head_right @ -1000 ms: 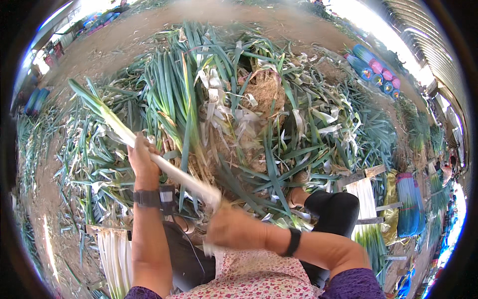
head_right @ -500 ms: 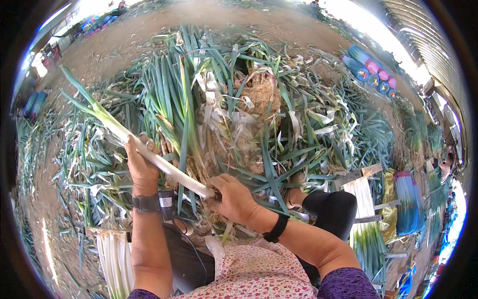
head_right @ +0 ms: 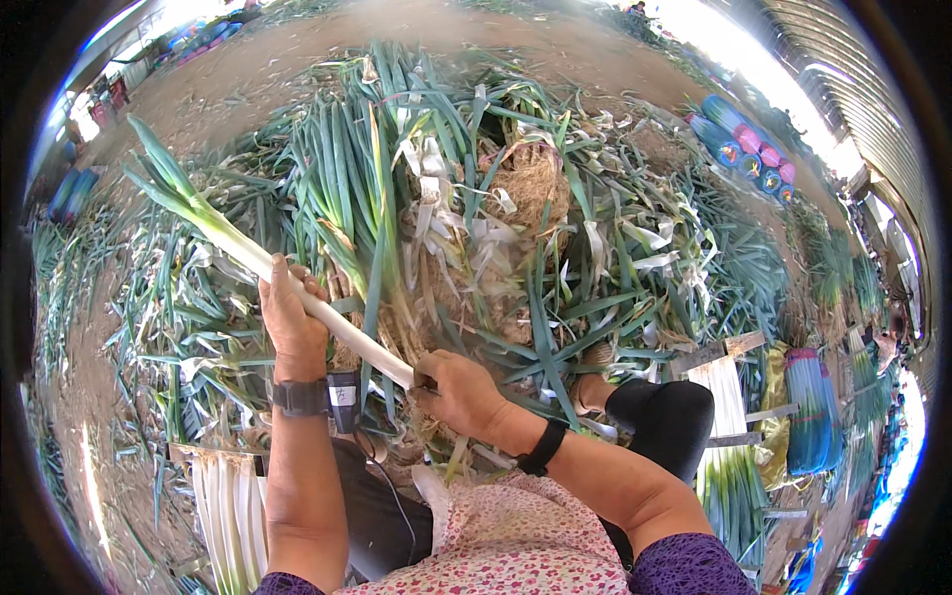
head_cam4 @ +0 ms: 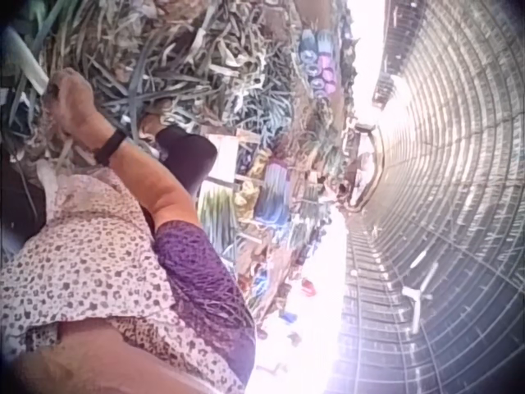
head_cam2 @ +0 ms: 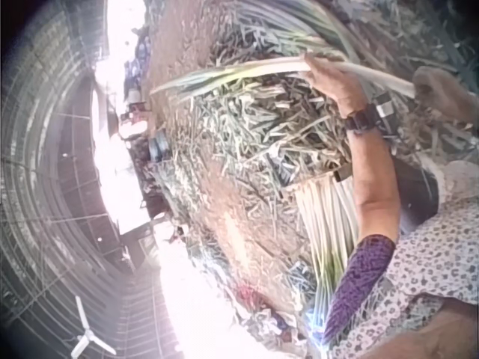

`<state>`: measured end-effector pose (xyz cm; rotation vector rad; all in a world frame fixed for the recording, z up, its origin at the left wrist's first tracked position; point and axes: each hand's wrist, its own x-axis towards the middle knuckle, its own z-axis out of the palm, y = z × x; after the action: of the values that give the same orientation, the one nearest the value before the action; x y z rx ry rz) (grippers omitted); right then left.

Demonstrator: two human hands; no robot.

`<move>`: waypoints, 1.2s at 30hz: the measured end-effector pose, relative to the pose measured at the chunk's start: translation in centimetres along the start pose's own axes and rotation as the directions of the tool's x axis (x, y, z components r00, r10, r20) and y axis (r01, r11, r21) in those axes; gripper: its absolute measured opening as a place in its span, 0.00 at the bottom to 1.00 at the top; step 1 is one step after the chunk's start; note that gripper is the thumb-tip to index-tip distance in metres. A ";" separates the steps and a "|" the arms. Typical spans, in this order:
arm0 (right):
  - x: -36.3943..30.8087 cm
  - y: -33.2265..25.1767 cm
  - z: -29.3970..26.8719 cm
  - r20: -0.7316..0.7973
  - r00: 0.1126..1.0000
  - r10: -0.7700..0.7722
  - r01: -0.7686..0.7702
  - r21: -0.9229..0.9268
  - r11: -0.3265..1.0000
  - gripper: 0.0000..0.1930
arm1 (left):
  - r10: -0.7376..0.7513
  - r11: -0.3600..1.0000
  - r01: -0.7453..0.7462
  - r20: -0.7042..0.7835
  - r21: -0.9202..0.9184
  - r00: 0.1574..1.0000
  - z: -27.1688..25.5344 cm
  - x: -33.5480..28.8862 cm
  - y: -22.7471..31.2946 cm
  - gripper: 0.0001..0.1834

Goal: The person sits on the ground and trims leeks by hand, removing outer layers and roots. The cleaned leeks are placed into a nearby container while the discarded parts remain on the ground.

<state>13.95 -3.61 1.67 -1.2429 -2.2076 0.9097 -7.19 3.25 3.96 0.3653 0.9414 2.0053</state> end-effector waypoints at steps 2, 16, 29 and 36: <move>0.4 -0.1 -0.2 -0.029 1.000 -0.004 0.004 0.006 1.000 0.12 | -0.004 1.000 0.005 -0.025 0.005 1.000 0.1 0.0 0.3 0.10; 1.1 0.7 1.3 0.006 1.000 -0.016 0.016 -0.036 0.999 0.11 | -0.011 1.000 0.013 -0.107 0.018 0.994 0.6 0.0 -0.6 0.13; -7.5 2.6 -0.4 0.384 0.915 -0.125 0.196 -0.151 0.969 0.12 | 0.076 0.989 -0.044 -0.233 0.141 0.969 -0.2 1.9 -0.6 0.19; -0.2 0.9 -0.4 0.156 0.984 0.082 -0.077 -0.037 0.996 0.21 | -0.010 0.997 0.014 -0.060 0.074 0.998 0.8 -0.4 -1.0 0.18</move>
<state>14.86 -3.31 1.29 -1.3231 -2.3157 1.0412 -5.97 3.65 3.78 0.3411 1.0551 1.9840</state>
